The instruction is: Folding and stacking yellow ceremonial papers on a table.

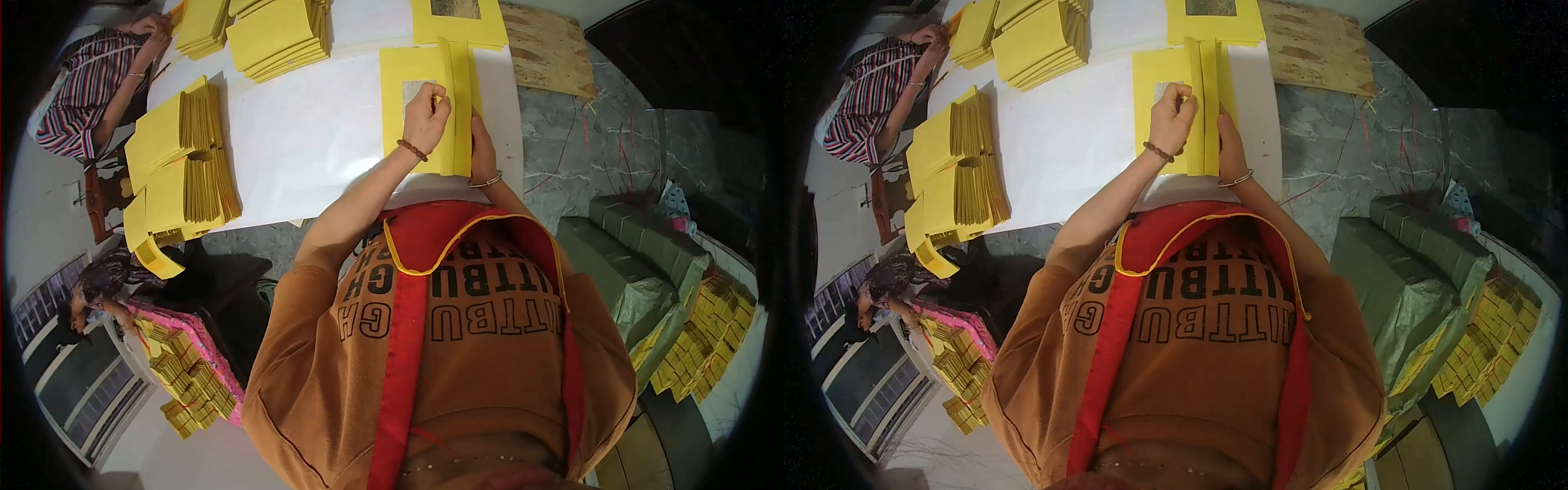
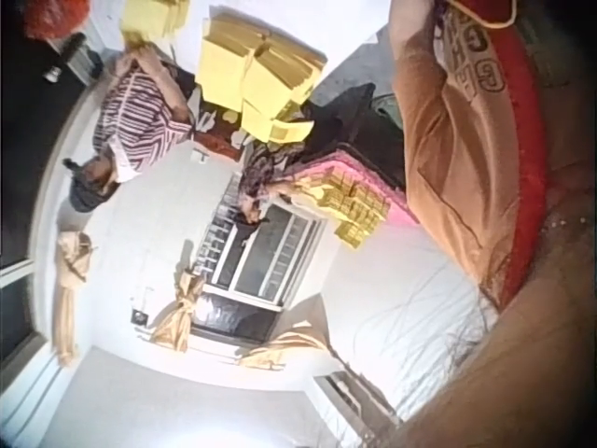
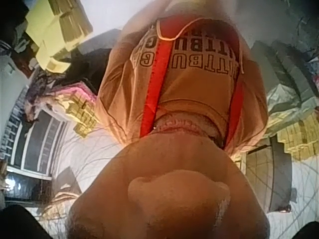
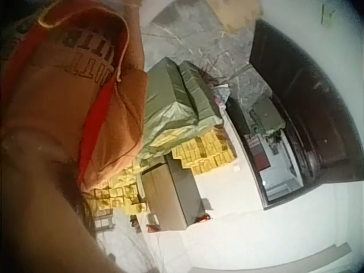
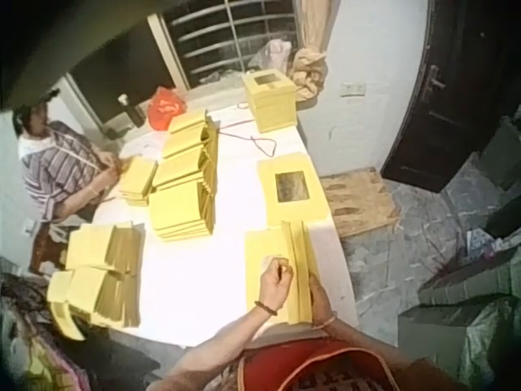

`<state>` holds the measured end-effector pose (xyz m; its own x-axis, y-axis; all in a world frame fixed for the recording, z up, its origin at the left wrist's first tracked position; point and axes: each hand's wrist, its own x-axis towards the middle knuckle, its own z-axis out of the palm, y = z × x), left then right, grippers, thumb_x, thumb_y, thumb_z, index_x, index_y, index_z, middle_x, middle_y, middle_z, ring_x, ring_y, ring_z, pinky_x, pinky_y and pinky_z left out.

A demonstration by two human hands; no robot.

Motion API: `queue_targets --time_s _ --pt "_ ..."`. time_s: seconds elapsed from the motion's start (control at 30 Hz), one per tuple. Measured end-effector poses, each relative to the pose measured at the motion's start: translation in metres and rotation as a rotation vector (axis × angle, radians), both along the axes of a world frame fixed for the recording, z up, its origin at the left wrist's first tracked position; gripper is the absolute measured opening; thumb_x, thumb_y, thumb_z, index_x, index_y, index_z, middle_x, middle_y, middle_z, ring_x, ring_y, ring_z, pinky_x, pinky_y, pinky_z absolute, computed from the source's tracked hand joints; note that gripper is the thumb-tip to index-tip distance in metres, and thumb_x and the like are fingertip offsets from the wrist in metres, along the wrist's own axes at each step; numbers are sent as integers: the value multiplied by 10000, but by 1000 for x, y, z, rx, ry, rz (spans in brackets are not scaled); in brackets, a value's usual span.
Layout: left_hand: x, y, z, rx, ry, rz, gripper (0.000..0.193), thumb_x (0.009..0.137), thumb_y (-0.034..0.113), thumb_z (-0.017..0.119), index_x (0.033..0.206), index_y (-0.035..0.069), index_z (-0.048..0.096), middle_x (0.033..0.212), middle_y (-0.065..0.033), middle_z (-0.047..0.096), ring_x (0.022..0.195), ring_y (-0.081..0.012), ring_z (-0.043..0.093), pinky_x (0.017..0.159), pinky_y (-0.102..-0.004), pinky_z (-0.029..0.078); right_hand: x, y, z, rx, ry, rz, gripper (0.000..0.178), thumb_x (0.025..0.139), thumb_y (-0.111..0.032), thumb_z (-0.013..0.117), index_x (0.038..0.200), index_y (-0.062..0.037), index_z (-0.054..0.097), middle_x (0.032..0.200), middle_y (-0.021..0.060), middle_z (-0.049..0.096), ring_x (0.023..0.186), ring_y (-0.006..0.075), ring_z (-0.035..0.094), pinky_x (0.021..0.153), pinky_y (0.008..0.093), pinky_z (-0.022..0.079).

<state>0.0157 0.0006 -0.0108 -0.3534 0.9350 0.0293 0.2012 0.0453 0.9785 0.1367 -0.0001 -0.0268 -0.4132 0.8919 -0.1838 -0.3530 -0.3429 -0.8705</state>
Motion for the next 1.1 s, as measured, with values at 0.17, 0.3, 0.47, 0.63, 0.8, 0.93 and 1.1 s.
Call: queue_targets --time_s 0.17,0.3,0.47,0.63,0.8,0.93,1.1 --pt "1 -1 0 52 28 0 111 803 73 520 898 21 496 600 10 442 507 -48 371 448 -210 321 3 1 3 313 -317 32 431 893 -170 325 1270 38 301 1253 112 388 1136 186 371 959 271 274" --pt "3 -1 1 38 -6 -4 187 794 44 522 976 23 485 693 -12 468 550 -56 389 485 -212 345 0 0 6 70 -121 -3 443 881 -159 355 1271 43 295 1254 121 381 1134 187 372 957 269 274" --pt "4 -2 4 54 -11 6 269 797 40 514 1061 26 459 742 -30 488 583 -66 409 517 -214 365 0 -1 7 3 -70 -10 444 881 -149 370 1275 40 290 1243 115 387 1117 175 377 949 261 282" --pt "-3 4 1 314 252 -94 207 812 91 520 1001 30 580 740 -40 500 578 -78 469 498 -214 384 0 -2 11 -26 -82 -7 436 880 -142 399 1274 17 302 1222 100 402 1095 160 386 934 254 295" --pt "6 0 17 -57 -134 -37 191 779 153 597 922 30 625 712 -38 489 502 -70 454 402 -208 344 1 -1 7 13 -101 -12 437 877 -145 409 1272 11 305 1212 101 408 1091 160 392 930 254 301" --pt "5 3 8 -13 3 -25 247 727 194 669 905 28 628 687 -23 462 473 -63 407 383 -203 328 0 -2 6 51 -136 7 441 874 -146 417 1270 12 305 1206 105 413 1090 166 397 929 260 305" --pt "4 4 4 50 14 -29 247 718 189 680 897 27 628 665 -8 447 460 -61 388 371 -204 316 0 -2 7 73 -135 4 436 871 -140 418 1263 16 310 1201 108 416 1092 170 398 930 264 306"
